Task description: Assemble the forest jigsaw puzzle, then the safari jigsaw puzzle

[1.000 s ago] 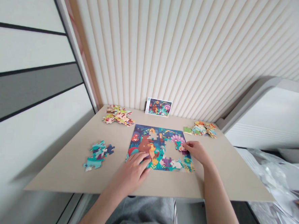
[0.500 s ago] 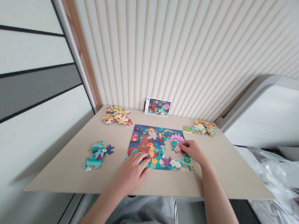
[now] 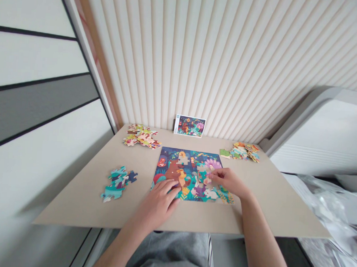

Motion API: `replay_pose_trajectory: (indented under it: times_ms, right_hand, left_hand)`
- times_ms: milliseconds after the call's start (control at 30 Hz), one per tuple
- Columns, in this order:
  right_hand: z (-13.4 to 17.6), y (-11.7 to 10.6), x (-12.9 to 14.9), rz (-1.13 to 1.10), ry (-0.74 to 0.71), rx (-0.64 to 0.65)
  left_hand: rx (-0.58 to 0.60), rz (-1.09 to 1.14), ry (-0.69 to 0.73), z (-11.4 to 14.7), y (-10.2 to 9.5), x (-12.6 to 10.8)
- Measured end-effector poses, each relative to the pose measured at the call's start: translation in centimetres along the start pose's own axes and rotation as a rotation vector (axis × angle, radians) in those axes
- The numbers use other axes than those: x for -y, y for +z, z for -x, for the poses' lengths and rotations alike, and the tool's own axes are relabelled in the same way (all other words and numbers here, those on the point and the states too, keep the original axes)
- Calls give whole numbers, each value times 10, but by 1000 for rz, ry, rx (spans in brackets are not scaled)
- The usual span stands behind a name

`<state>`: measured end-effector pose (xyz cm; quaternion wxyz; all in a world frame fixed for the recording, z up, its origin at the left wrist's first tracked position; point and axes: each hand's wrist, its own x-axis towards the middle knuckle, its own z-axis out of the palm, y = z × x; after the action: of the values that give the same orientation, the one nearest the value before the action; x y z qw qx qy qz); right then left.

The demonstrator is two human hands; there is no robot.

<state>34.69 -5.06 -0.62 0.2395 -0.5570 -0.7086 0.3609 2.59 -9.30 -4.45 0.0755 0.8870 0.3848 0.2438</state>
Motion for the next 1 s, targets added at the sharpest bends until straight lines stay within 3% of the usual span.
replay_pose_trajectory:
  times_ms: [300,500,700,1000]
  right_hand:
    - [-2,5,3,-66,4,-33]
    - [-6,18,-2,-63,3,49]
    - [-8,21,-10,70,22,-98]
    - [-9,17,-8,56,-5,-170]
  left_hand:
    - [-28,11,7,1,1,1]
    - [-25,5,6,0,1,1]
    - [-31,3,11,1,1,1]
    - [-50,14,15,0,1,0]
